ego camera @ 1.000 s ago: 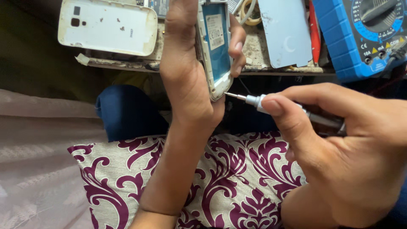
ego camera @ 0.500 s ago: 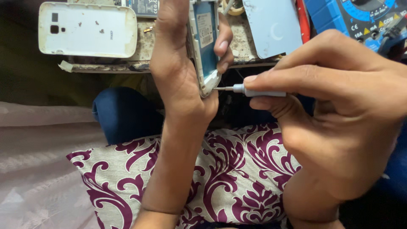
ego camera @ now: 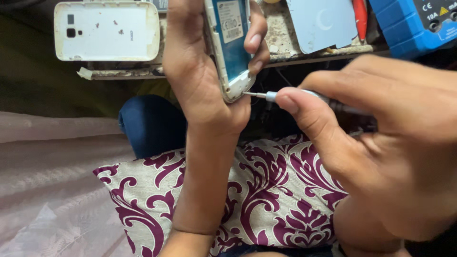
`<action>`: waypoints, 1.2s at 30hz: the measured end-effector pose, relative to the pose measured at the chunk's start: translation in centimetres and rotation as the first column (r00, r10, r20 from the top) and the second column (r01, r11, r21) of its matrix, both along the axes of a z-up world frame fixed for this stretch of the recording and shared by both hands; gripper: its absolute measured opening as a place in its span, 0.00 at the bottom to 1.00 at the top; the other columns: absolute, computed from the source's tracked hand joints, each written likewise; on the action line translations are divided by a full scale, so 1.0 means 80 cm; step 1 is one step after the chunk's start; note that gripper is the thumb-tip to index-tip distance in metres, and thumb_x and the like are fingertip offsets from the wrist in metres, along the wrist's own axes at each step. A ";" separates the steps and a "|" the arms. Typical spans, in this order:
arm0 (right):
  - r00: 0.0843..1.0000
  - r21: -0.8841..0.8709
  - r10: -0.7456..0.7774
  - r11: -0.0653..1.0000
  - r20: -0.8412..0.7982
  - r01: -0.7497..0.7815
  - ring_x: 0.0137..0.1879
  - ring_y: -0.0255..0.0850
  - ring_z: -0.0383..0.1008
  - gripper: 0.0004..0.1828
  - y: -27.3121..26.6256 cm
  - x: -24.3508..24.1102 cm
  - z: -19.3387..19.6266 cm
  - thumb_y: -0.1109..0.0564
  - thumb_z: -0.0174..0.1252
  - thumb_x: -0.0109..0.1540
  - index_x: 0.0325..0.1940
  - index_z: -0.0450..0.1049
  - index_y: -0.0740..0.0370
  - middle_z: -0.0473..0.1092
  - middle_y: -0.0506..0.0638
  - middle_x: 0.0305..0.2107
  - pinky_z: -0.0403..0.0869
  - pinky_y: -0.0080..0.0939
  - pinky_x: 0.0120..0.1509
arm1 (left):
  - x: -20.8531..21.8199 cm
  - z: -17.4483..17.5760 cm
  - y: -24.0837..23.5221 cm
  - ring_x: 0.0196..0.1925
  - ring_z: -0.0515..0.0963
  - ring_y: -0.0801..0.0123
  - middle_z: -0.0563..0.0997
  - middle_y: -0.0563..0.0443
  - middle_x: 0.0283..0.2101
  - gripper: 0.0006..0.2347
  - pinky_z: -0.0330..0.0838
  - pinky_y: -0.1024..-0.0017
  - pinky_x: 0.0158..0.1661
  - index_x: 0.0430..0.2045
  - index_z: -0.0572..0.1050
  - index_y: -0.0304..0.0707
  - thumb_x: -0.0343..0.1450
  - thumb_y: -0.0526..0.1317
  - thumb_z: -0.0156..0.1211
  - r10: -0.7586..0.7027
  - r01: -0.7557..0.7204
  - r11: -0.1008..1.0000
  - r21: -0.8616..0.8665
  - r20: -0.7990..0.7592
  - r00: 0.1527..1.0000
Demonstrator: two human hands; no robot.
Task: The person unscrews the internal components of a mobile phone and then tests the device's electrical connections using a multimeter.
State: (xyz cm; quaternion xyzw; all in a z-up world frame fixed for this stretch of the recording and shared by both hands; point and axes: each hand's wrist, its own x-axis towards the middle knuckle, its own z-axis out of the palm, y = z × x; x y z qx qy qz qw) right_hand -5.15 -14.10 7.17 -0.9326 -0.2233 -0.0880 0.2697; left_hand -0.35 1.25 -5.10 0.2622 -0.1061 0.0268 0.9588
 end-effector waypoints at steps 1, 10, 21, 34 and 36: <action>0.999 0.004 0.034 0.999 0.008 -0.034 0.26 0.43 0.74 0.10 -0.003 0.003 0.001 0.65 0.70 0.58 0.38 0.79 0.76 0.72 0.59 0.23 0.68 0.39 0.29 | 0.000 0.001 0.000 0.32 0.71 0.67 0.71 0.46 0.34 0.15 0.63 0.73 0.29 0.41 0.69 0.33 0.86 0.48 0.43 -0.004 0.004 1.000 -0.001 -0.003 1.000; 0.989 0.111 0.151 0.982 0.010 -0.151 0.40 0.43 0.81 0.14 -0.016 0.005 -0.002 0.77 0.63 0.53 0.41 0.79 0.71 0.73 0.61 0.39 0.77 0.38 0.43 | 0.000 0.007 -0.004 0.32 0.72 0.67 0.72 0.48 0.35 0.15 0.63 0.74 0.27 0.44 0.69 0.34 0.87 0.50 0.44 -0.008 0.008 1.000 -0.009 -0.023 1.000; 0.976 -0.001 -0.164 0.986 0.144 0.166 0.27 0.45 0.76 0.14 0.021 -0.017 0.011 0.57 0.73 0.56 0.36 0.80 0.72 0.75 0.59 0.27 0.68 0.38 0.29 | 0.008 0.026 0.004 0.31 0.74 0.70 0.76 0.42 0.48 0.19 0.67 0.78 0.25 0.49 0.69 0.29 0.87 0.52 0.40 -0.100 0.100 0.994 -0.053 0.004 0.995; 0.979 0.122 -0.043 0.992 0.199 0.018 0.43 0.48 0.78 0.14 0.013 -0.026 0.017 0.75 0.65 0.53 0.43 0.82 0.70 0.67 0.66 0.38 0.80 0.38 0.47 | 0.001 0.019 -0.019 0.32 0.73 0.71 0.75 0.40 0.48 0.20 0.69 0.78 0.26 0.48 0.68 0.27 0.88 0.51 0.40 -0.142 0.141 0.988 -0.055 -0.005 0.990; 0.984 0.071 -0.013 0.998 0.180 0.000 0.44 0.51 0.78 0.14 0.010 -0.026 0.025 0.72 0.68 0.53 0.43 0.81 0.73 0.67 0.69 0.39 0.80 0.41 0.48 | 0.002 0.018 -0.022 0.32 0.73 0.70 0.74 0.39 0.49 0.20 0.69 0.77 0.27 0.49 0.68 0.26 0.88 0.51 0.39 -0.147 0.146 0.988 -0.055 -0.011 0.989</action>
